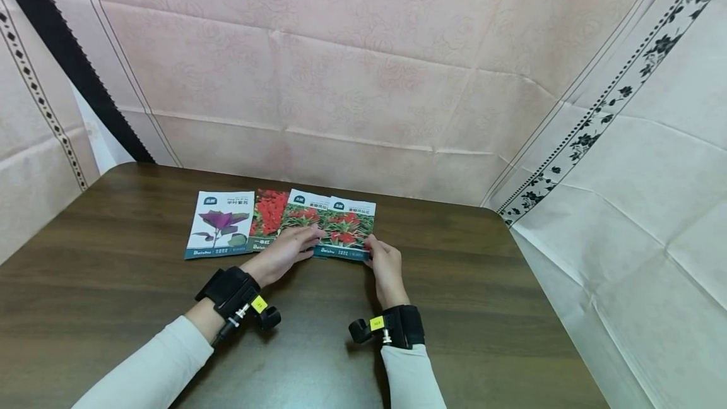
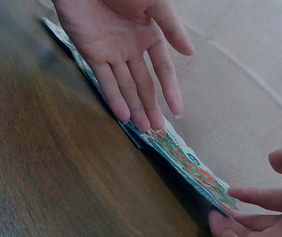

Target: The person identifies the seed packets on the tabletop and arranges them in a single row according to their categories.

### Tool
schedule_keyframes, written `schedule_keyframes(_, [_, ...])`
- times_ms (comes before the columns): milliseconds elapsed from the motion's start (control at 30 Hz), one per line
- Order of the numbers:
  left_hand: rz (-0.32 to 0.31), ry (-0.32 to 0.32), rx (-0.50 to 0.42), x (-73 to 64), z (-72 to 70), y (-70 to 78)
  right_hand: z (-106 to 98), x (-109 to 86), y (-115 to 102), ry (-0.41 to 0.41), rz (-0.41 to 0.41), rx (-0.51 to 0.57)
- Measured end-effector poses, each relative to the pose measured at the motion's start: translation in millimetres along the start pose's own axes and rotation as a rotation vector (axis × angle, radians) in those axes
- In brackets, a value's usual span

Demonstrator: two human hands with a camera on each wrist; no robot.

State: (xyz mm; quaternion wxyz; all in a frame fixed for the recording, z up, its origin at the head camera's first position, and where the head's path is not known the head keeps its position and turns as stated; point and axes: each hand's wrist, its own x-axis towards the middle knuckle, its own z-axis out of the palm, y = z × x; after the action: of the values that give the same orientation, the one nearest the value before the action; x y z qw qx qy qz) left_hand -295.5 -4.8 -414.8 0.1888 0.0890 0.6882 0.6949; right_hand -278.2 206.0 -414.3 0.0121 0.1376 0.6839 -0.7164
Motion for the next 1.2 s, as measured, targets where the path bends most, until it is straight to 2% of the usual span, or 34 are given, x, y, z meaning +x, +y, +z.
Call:
schedule_keyframes(133, [0.009, -0.005, 0.001, -0.4, -0.3, 0.6, 0, 0.8, 0, -0.001, 0.012, 0.022])
schedule_keyframes(733, [0.004, 0.001, 0.018, -0.3, -0.6, 3.9, -2, -3.3, -6, 0.009, -0.026, 0.077])
schedule_keyframes(1033, [0.023, 0.016, 0.047, -3.2, -2.4, 8.8, -3, -8.2, -10, 0.018, -0.105, 0.106])
schedule_keyframes(1200, [0.045, 0.028, 0.048, -6.9, -9.2, 10.2, 4, -14.3, -15, -0.006, -0.145, 0.103])
